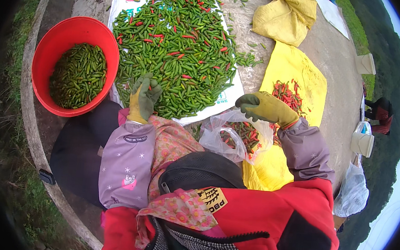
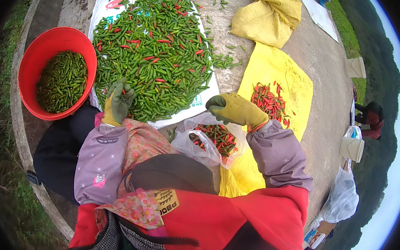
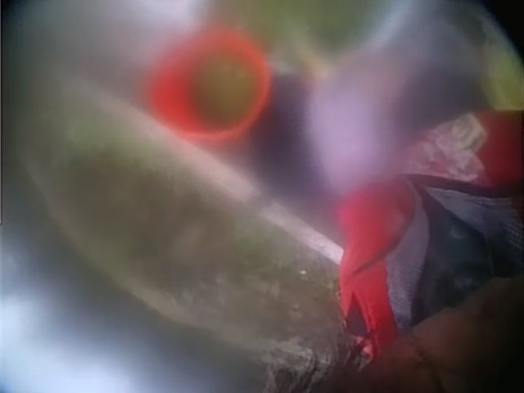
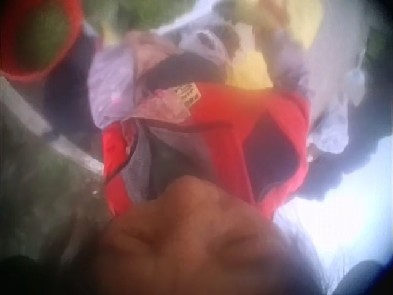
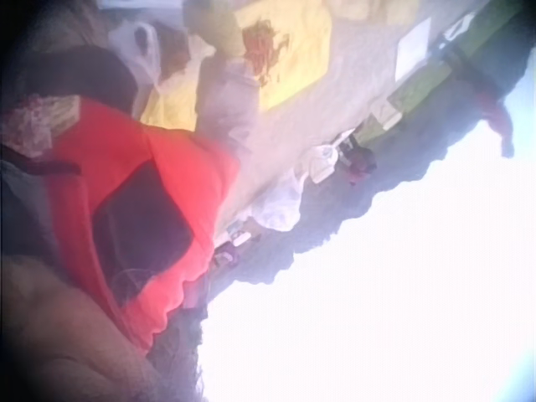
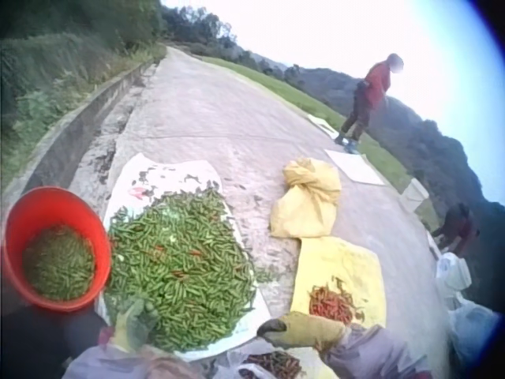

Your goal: The person sits on the ground and sorts green and red chili peppers by hand, picking green peppers from a white sack and placing them into a red bucket. Red peppers are set aside on a yellow cloth. The task continues with repetitive pick-and-place motions throughout the clip.

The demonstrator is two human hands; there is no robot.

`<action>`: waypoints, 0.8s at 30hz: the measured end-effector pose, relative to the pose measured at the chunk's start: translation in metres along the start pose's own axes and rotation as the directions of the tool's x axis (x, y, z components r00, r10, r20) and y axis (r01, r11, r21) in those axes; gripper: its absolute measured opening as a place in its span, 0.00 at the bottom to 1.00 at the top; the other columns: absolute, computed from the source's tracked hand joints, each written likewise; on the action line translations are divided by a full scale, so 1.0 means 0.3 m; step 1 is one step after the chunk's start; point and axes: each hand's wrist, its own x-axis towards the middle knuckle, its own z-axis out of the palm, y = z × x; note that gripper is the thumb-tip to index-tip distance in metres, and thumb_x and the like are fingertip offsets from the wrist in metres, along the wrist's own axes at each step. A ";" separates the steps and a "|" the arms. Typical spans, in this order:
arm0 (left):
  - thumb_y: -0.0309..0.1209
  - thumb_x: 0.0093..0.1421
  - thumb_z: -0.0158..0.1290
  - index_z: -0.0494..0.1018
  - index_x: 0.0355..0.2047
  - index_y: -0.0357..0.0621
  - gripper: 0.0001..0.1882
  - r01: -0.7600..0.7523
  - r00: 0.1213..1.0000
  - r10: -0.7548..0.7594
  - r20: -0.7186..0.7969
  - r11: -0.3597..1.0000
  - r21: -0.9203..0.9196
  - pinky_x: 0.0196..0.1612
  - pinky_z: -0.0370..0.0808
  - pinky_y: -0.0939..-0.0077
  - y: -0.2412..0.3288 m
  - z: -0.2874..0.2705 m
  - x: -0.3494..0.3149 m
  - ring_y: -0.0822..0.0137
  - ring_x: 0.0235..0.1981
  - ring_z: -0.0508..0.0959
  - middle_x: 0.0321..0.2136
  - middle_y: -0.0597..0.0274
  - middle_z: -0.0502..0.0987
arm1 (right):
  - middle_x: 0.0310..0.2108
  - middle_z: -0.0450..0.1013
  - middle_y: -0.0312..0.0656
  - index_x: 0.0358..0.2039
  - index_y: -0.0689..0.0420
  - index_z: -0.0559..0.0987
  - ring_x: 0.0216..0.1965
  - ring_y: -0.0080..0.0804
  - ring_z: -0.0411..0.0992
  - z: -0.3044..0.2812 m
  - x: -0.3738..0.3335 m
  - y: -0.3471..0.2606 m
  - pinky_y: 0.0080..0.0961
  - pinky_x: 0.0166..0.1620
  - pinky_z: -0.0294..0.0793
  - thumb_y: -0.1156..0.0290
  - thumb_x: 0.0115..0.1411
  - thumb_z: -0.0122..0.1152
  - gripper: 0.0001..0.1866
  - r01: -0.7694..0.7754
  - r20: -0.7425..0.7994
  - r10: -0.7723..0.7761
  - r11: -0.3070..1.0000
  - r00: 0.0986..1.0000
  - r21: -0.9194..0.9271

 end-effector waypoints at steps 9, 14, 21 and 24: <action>0.36 0.66 0.49 0.69 0.52 0.50 0.15 -0.004 1.000 0.004 0.018 1.000 -0.025 0.38 0.76 0.71 -0.019 -0.023 -0.002 0.70 0.30 0.76 0.32 0.65 0.75 | 0.38 0.75 0.47 0.43 0.49 0.78 0.40 0.46 0.73 0.122 0.645 -0.222 0.39 0.44 0.72 0.68 0.57 0.55 0.13 0.509 -0.223 -0.732 0.627 0.644 -0.590; 0.37 0.65 0.50 0.67 0.53 0.49 0.17 0.026 0.997 -0.025 -0.071 1.000 0.007 0.37 0.74 0.73 -0.025 -0.021 -0.002 0.71 0.29 0.73 0.32 0.65 0.73 | 0.47 0.66 0.52 0.52 0.44 0.74 0.45 0.51 0.69 0.210 0.849 -0.271 0.42 0.47 0.70 0.60 0.53 0.64 0.24 0.190 -0.148 -0.588 0.473 0.795 -0.860; 0.38 0.64 0.52 0.69 0.52 0.49 0.17 0.022 0.999 -0.024 -0.028 0.996 -0.084 0.39 0.78 0.69 -0.041 -0.047 0.033 0.68 0.31 0.79 0.35 0.64 0.78 | 0.49 0.67 0.53 0.46 0.49 0.76 0.46 0.52 0.68 0.206 0.840 -0.277 0.42 0.48 0.68 0.58 0.49 0.67 0.23 0.182 -0.110 -0.522 0.477 0.846 -0.860; 0.36 0.65 0.52 0.69 0.52 0.49 0.16 0.004 1.000 -0.007 -0.030 0.996 -0.093 0.39 0.78 0.68 -0.046 -0.047 0.023 0.68 0.32 0.79 0.35 0.63 0.78 | 0.44 0.70 0.47 0.41 0.50 0.79 0.46 0.48 0.70 0.195 0.817 -0.264 0.39 0.47 0.70 0.59 0.51 0.64 0.17 0.285 -0.194 -0.574 0.637 0.795 -0.716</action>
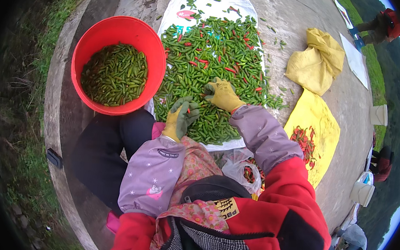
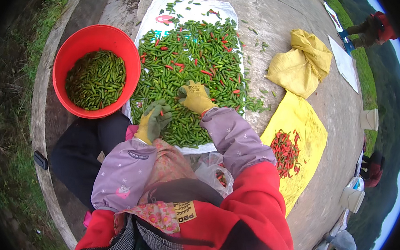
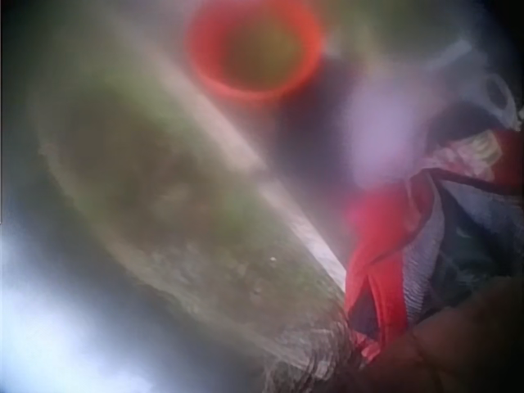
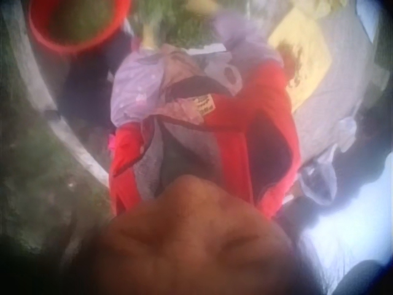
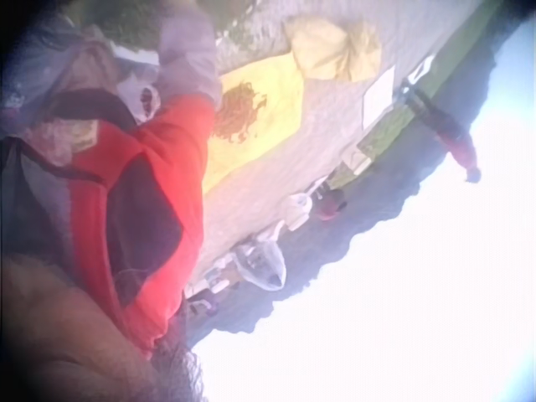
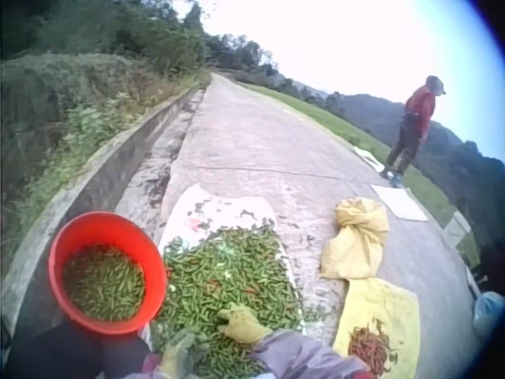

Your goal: The person sits on the ground and sorts green and red chili peppers by hand, picking green peppers from a white sack and placing them into a red bucket. Red peppers are set aside on a yellow cloth. The task continues with repetitive pick-and-place motions throughout the clip.

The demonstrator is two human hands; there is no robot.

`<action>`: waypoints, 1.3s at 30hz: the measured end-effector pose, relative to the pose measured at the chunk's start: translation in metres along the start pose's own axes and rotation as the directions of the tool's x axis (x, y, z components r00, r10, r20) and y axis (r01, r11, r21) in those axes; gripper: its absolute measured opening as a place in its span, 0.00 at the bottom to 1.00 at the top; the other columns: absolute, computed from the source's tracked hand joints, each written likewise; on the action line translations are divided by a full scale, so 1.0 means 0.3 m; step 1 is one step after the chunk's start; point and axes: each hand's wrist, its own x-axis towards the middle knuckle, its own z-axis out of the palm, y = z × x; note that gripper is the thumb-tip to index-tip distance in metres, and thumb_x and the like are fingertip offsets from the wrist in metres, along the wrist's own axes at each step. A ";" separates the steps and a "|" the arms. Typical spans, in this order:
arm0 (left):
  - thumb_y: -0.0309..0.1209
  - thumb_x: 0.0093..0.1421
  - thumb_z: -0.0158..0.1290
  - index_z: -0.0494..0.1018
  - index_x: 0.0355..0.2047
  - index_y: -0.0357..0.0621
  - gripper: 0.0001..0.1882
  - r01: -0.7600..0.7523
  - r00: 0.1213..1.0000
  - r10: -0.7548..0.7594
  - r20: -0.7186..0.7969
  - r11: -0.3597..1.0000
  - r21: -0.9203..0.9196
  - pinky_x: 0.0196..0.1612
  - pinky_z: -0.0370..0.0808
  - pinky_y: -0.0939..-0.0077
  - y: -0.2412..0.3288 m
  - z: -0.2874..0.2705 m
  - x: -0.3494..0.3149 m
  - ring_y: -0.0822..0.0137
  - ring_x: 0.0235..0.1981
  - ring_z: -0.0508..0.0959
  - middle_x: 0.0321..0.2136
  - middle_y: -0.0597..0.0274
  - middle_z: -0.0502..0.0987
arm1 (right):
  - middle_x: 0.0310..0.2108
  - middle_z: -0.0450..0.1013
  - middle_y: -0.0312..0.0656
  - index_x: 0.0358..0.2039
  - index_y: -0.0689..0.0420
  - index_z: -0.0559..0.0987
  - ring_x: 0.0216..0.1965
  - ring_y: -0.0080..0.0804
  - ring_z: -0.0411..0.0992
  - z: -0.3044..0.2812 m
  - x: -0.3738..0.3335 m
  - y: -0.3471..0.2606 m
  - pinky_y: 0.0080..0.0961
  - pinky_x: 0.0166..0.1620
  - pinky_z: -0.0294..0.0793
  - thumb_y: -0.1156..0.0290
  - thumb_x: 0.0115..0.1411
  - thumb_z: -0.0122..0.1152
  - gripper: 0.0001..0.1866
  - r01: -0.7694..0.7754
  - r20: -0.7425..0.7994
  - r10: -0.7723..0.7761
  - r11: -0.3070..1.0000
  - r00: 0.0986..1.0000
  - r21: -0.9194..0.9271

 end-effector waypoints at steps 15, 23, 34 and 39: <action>0.39 0.66 0.49 0.64 0.56 0.46 0.21 0.073 0.988 -0.062 0.143 0.995 -0.068 0.52 0.74 0.60 0.025 0.057 -0.030 0.60 0.46 0.76 0.47 0.57 0.74 | 0.34 0.78 0.45 0.39 0.57 0.78 0.37 0.44 0.76 -0.006 -0.303 0.109 0.37 0.40 0.73 0.62 0.55 0.63 0.15 -0.158 -0.108 0.208 0.922 0.972 0.355; 0.43 0.66 0.49 0.65 0.55 0.46 0.22 0.105 0.987 -0.100 0.128 0.994 -0.039 0.55 0.72 0.60 0.041 0.077 -0.036 0.60 0.49 0.75 0.47 0.59 0.73 | 0.33 0.76 0.47 0.40 0.58 0.76 0.36 0.45 0.75 0.101 -0.243 0.069 0.37 0.41 0.73 0.56 0.54 0.64 0.20 -0.156 -0.167 0.156 0.988 0.973 0.017; 0.47 0.65 0.48 0.63 0.58 0.46 0.27 0.110 0.989 -0.111 0.097 0.994 0.010 0.57 0.69 0.58 0.035 0.093 -0.044 0.58 0.52 0.72 0.50 0.57 0.71 | 0.36 0.79 0.44 0.45 0.70 0.76 0.36 0.26 0.76 -0.034 -0.268 -0.025 0.24 0.40 0.76 0.64 0.53 0.68 0.24 -0.340 0.137 0.388 0.524 0.911 0.781; 0.49 0.66 0.46 0.64 0.57 0.47 0.25 0.172 0.956 -0.144 0.256 0.981 -0.090 0.57 0.69 0.57 0.036 0.100 -0.052 0.60 0.52 0.73 0.48 0.60 0.73 | 0.38 0.78 0.43 0.45 0.70 0.76 0.35 0.23 0.75 -0.018 -0.245 -0.075 0.21 0.39 0.76 0.69 0.56 0.65 0.21 -0.313 0.092 0.374 0.592 0.923 0.742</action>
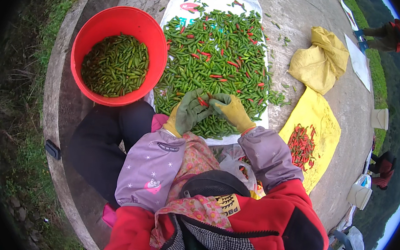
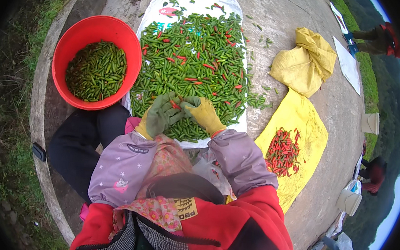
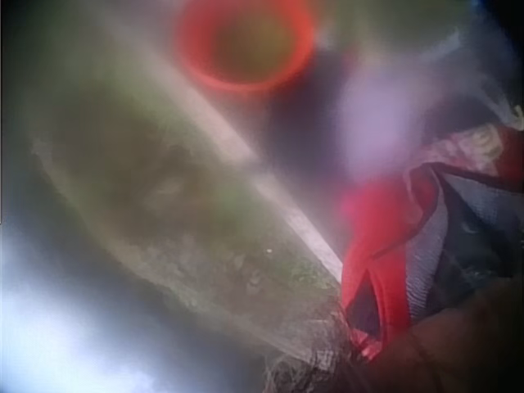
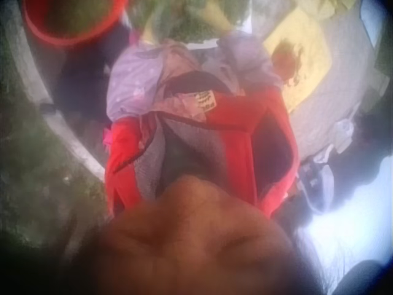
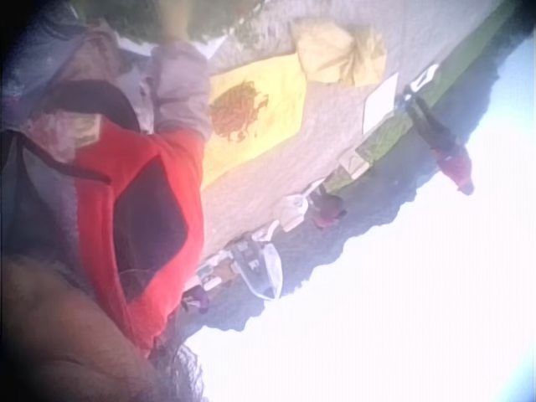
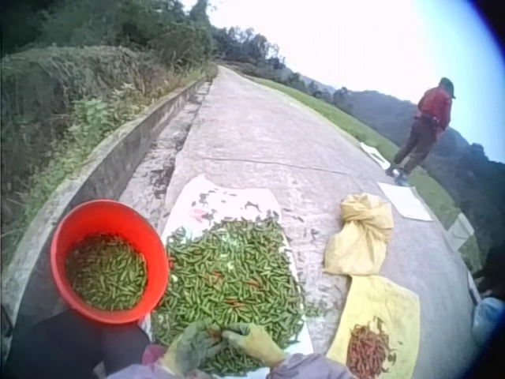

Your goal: The person sits on the ground and sorts green and red chili peppers by hand, picking green peppers from a white sack and placing them into a red bucket. Red peppers are set aside on a yellow cloth. The task continues with repetitive pick-and-place motions throughout the clip.

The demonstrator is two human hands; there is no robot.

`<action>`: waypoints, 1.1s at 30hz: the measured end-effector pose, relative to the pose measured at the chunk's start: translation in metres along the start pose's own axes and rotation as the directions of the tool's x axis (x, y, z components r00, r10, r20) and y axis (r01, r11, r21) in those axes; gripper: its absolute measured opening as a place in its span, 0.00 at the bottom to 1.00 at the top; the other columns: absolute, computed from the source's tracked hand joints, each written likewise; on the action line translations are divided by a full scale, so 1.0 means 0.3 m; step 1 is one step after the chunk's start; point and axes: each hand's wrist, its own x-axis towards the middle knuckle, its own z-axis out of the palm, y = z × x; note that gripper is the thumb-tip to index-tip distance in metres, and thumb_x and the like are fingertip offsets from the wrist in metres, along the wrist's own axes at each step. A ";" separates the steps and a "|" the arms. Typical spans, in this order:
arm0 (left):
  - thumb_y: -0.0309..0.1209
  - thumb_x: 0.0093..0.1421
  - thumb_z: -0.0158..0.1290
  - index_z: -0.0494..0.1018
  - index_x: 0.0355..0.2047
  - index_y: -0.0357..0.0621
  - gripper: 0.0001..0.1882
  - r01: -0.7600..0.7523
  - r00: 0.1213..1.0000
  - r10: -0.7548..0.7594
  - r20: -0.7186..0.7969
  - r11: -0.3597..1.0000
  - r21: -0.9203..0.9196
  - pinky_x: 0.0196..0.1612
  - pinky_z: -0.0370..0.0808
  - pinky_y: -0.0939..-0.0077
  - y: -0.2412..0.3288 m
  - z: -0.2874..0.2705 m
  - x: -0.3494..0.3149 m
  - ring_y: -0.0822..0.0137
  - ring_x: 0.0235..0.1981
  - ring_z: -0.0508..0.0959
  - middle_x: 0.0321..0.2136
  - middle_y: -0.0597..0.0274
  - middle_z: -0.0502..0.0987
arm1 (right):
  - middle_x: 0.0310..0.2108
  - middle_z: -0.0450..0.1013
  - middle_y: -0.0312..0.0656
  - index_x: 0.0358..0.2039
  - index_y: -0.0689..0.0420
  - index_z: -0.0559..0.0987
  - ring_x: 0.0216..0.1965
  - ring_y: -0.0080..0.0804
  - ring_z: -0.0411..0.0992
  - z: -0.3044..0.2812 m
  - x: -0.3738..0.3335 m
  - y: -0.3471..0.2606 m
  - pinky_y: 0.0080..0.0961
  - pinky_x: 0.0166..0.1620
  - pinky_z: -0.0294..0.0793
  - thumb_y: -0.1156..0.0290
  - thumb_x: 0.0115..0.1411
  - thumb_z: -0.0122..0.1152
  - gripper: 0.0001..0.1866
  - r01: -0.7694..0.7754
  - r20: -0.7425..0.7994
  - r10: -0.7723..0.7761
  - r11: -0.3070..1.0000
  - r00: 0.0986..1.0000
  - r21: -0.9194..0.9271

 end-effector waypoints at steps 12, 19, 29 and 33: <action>0.39 0.65 0.51 0.65 0.55 0.46 0.21 -0.038 0.997 0.042 0.066 0.997 -0.065 0.52 0.75 0.57 -0.017 -0.050 0.010 0.64 0.48 0.76 0.44 0.62 0.75 | 0.30 0.78 0.34 0.44 0.61 0.80 0.30 0.18 0.72 -0.428 -0.287 -0.123 0.18 0.34 0.71 0.66 0.56 0.62 0.17 -0.187 0.443 0.203 0.979 0.873 -0.079; 0.38 0.64 0.53 0.71 0.45 0.50 0.12 -0.007 0.987 0.011 -0.160 1.000 0.025 0.39 0.79 0.72 0.002 -0.051 0.003 0.73 0.34 0.74 0.31 0.72 0.71 | 0.32 0.80 0.40 0.42 0.59 0.81 0.31 0.24 0.76 -0.535 -0.481 -0.118 0.24 0.36 0.75 0.65 0.53 0.66 0.17 0.093 0.622 0.331 0.831 0.709 -0.548; 0.30 0.63 0.48 0.72 0.51 0.42 0.16 -0.340 0.872 0.311 0.377 -0.167 0.925 0.25 0.69 0.84 -0.105 -0.040 0.011 0.78 0.22 0.71 0.26 0.68 0.74 | 0.35 0.75 0.47 0.44 0.53 0.77 0.41 0.48 0.73 -0.231 -0.059 0.183 0.39 0.46 0.71 0.62 0.55 0.61 0.16 0.235 -0.011 -0.327 0.702 0.945 -0.672; 0.36 0.65 0.48 0.71 0.52 0.45 0.17 0.107 0.964 0.105 -0.246 0.692 0.714 0.24 0.68 0.77 -0.050 -0.054 -0.002 0.76 0.20 0.69 0.18 0.72 0.67 | 0.36 0.75 0.46 0.43 0.53 0.77 0.42 0.47 0.73 -0.182 0.007 0.204 0.38 0.46 0.71 0.66 0.54 0.63 0.15 0.172 -0.166 -0.296 0.837 0.941 -0.519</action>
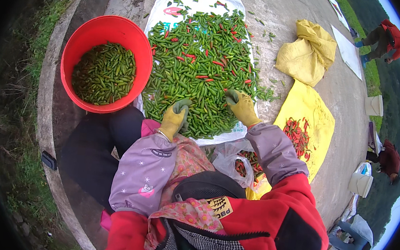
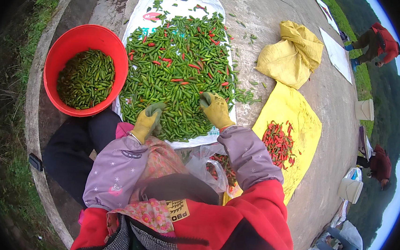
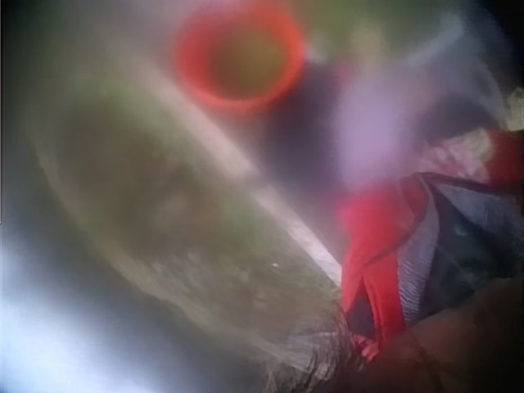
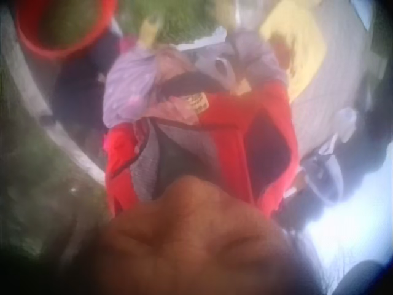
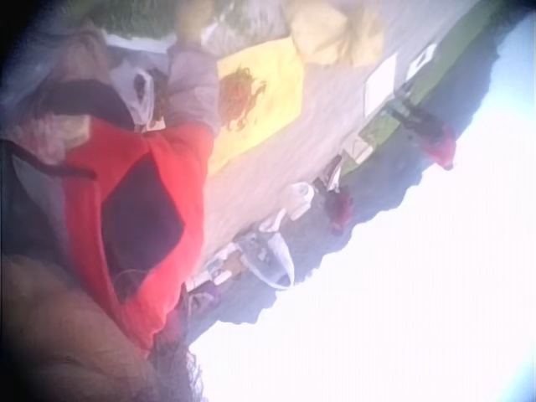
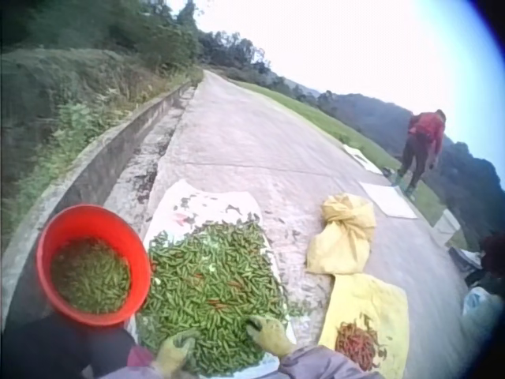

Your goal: The person sits on the ground and sorts green and red chili peppers by hand, picking green peppers from a white sack and placing them into a red bucket. Red peppers are set aside on a yellow cloth. The task continues with repetitive pick-and-place motions throughout the clip.

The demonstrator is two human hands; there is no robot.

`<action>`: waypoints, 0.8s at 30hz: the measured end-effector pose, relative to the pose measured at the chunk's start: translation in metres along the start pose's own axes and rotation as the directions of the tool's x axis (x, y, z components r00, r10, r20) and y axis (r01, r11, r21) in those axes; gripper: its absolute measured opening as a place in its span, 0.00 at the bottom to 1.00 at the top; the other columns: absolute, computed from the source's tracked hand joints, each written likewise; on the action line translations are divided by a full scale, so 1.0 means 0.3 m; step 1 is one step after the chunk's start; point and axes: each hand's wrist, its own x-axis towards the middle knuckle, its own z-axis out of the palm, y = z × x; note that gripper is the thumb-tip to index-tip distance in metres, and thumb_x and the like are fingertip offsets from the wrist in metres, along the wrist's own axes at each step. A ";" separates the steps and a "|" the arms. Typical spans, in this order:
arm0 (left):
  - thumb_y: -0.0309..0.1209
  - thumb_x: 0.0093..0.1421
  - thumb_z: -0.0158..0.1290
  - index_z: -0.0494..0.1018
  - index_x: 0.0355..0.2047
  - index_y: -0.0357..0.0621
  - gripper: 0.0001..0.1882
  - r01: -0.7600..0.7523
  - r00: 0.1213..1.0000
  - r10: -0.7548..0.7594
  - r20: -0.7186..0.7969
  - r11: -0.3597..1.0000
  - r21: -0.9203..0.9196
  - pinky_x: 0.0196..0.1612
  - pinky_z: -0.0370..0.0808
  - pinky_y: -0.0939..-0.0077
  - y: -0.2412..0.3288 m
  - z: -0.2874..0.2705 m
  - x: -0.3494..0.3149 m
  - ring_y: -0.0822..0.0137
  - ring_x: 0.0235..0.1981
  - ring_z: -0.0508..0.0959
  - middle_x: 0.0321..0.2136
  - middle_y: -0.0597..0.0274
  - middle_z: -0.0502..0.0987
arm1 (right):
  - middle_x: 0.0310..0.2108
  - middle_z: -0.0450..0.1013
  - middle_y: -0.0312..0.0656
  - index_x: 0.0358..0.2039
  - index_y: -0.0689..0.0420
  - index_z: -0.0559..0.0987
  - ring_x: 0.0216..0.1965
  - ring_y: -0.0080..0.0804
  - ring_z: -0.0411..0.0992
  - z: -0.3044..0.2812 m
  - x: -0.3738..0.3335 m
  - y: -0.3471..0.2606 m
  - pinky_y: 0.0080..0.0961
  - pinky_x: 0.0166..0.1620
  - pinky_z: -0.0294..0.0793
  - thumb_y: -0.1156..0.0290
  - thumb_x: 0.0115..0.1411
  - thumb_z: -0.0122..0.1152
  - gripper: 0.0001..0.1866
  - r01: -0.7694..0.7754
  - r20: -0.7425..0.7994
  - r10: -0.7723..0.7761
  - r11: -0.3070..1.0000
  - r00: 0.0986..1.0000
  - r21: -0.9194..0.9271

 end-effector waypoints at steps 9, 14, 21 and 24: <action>0.52 0.66 0.46 0.68 0.53 0.43 0.27 0.136 0.991 -0.124 0.058 0.870 -0.474 0.24 0.67 0.74 0.106 -0.007 -0.040 0.75 0.17 0.61 0.16 0.75 0.56 | 0.45 0.69 0.47 0.49 0.44 0.74 0.46 0.46 0.69 0.132 0.306 -0.147 0.37 0.44 0.68 0.55 0.56 0.59 0.21 0.287 0.177 -0.226 0.734 0.958 -0.616; 0.41 0.66 0.48 0.69 0.52 0.44 0.19 0.047 0.999 -0.034 0.035 0.875 -0.481 0.22 0.71 0.70 0.075 -0.016 0.010 0.73 0.20 0.71 0.20 0.72 0.68 | 0.40 0.70 0.48 0.44 0.49 0.76 0.42 0.46 0.70 0.124 0.308 -0.145 0.37 0.46 0.68 0.55 0.54 0.62 0.20 0.315 0.295 -0.174 0.779 0.939 -0.542; 0.35 0.57 0.54 0.73 0.49 0.54 0.18 -0.257 0.897 0.422 -0.134 0.742 0.619 0.41 0.75 0.67 0.112 0.020 0.208 0.58 0.37 0.80 0.36 0.57 0.80 | 0.33 0.78 0.46 0.38 0.59 0.79 0.34 0.39 0.76 0.109 0.183 -0.118 0.34 0.40 0.74 0.61 0.54 0.64 0.16 0.072 -0.005 -0.073 0.990 0.997 -0.119; 0.36 0.56 0.54 0.74 0.49 0.57 0.18 -0.295 0.871 0.488 0.052 0.436 0.850 0.40 0.75 0.63 0.154 0.054 0.291 0.55 0.37 0.80 0.35 0.57 0.80 | 0.33 0.79 0.42 0.42 0.61 0.80 0.33 0.28 0.74 0.074 0.151 -0.108 0.26 0.40 0.73 0.63 0.56 0.63 0.17 -0.223 0.055 0.217 0.920 0.975 0.322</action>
